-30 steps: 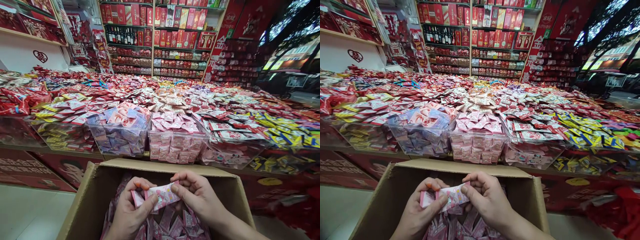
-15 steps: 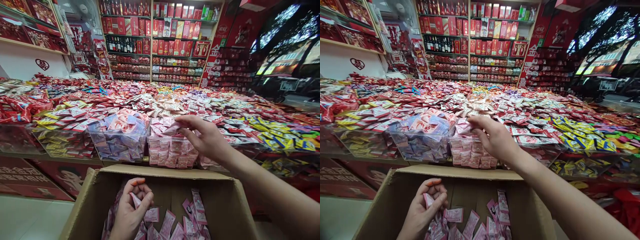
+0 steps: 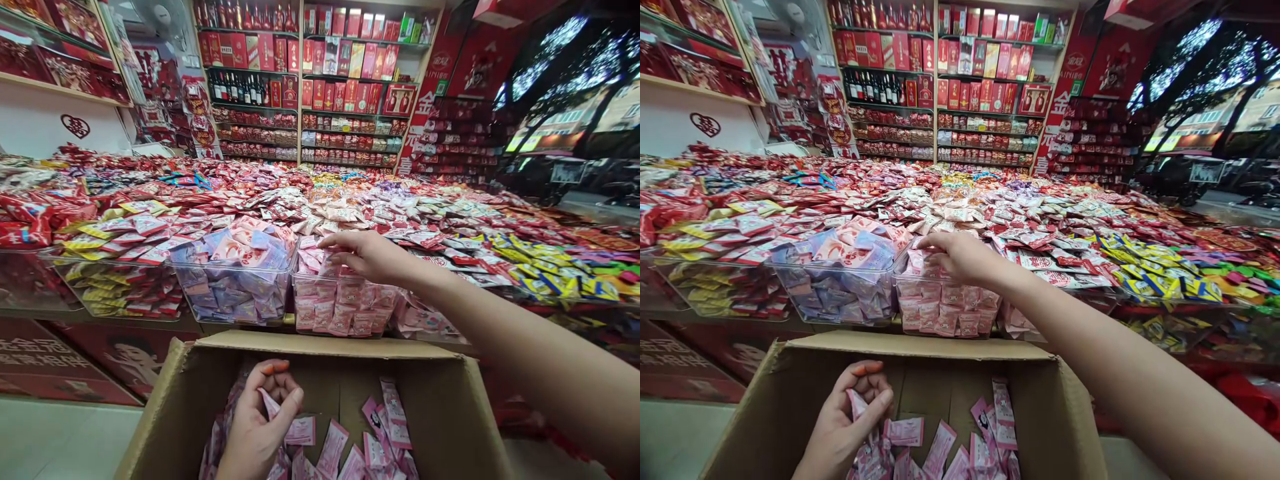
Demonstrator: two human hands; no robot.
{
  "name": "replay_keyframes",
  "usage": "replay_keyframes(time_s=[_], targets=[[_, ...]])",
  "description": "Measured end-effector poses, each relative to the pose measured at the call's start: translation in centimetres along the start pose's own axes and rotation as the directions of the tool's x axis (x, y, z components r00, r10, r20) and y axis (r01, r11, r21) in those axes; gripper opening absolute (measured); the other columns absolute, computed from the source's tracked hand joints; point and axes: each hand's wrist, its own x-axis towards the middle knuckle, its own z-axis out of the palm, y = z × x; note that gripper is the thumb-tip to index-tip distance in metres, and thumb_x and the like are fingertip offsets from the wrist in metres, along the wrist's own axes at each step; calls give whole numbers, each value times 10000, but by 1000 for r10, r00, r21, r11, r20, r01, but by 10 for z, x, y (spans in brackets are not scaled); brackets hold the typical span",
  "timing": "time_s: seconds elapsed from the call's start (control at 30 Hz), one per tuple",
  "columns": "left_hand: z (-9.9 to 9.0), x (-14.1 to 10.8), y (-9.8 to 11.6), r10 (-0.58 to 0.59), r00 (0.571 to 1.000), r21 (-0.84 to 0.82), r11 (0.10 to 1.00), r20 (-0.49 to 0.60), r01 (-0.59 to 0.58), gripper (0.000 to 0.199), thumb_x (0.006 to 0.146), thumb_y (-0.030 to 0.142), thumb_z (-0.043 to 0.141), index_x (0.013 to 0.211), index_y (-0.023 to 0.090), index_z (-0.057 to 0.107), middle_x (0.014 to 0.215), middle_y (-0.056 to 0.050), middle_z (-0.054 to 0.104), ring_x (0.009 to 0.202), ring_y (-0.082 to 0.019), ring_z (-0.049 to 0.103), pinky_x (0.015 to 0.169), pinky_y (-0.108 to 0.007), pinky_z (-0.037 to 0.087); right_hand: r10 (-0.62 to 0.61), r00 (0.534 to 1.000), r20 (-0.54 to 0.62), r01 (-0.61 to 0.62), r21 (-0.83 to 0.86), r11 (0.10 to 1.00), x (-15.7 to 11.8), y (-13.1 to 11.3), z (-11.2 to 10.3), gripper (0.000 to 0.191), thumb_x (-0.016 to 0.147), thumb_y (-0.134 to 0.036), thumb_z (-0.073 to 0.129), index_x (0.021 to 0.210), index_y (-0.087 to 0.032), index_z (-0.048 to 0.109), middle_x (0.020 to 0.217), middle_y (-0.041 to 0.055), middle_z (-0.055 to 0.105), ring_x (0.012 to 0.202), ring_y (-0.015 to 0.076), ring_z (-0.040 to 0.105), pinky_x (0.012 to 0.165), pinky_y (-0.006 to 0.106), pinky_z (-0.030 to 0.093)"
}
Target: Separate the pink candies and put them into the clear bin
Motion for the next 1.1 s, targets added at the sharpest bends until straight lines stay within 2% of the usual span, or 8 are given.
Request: replay_keyframes(time_s=[0.17, 0.43, 0.6, 0.83, 0.93, 1.03, 1.1], targets=[[3, -1, 5, -10, 1000, 18, 1000, 10, 10, 291, 671, 246, 659, 901, 211, 485, 626, 55, 555, 537, -88, 473, 490, -192, 380, 18, 987, 162, -3, -93, 996, 2, -3, 3, 304, 778, -120, 458, 1041, -166, 602, 1023, 68, 652, 912, 184, 588, 777, 282, 446], [6, -5, 10, -1, 999, 79, 997, 42, -2, 261, 685, 225, 640, 890, 197, 482, 634, 52, 540, 568, -95, 466, 538, -214, 382, -25, 996, 87, 39, -167, 985, 1, 1, 0, 240, 763, -205, 483, 930, -149, 646, 909, 87, 678, 813, 203, 610, 705, 302, 460], [7, -4, 6, 21, 1000, 75, 997, 3, -21, 249, 663, 225, 655, 863, 203, 507, 614, 60, 543, 552, -87, 457, 525, -200, 372, -8, 999, 46, 17, -183, 983, -1, 3, 2, 241, 741, -139, 484, 902, -145, 664, 875, 81, 689, 791, 194, 616, 700, 291, 459], [8, -4, 4, 35, 999, 94, 995, -39, -31, 235, 637, 225, 671, 830, 185, 543, 611, 51, 552, 564, -93, 466, 538, -197, 379, -42, 995, 87, 57, -171, 984, 1, 4, 3, 253, 741, -112, 473, 889, -139, 677, 878, 74, 695, 797, 184, 621, 706, 273, 453], [7, -3, 5, 28, 999, 113, 993, -16, -26, 238, 635, 221, 676, 828, 180, 542, 623, 48, 558, 580, -92, 482, 559, -196, 397, -57, 995, 77, 69, -171, 983, -2, 5, 4, 248, 755, -140, 461, 892, -137, 667, 878, 81, 690, 803, 189, 617, 704, 279, 450], [8, -4, 6, 9, 1000, 99, 995, 15, -11, 254, 642, 235, 675, 837, 182, 522, 605, 54, 553, 542, -88, 500, 525, -198, 409, -30, 998, 58, 39, -164, 986, -6, 4, 5, 235, 765, -182, 472, 903, -135, 656, 870, 87, 689, 791, 194, 617, 695, 287, 449], [8, -5, 7, -35, 999, 62, 998, 22, 34, 298, 640, 255, 677, 867, 199, 491, 568, 74, 537, 460, -87, 516, 446, -192, 402, -20, 998, 52, 28, -158, 987, -8, 3, 5, 224, 768, -199, 483, 902, -136, 652, 859, 84, 688, 775, 188, 616, 686, 281, 447]])
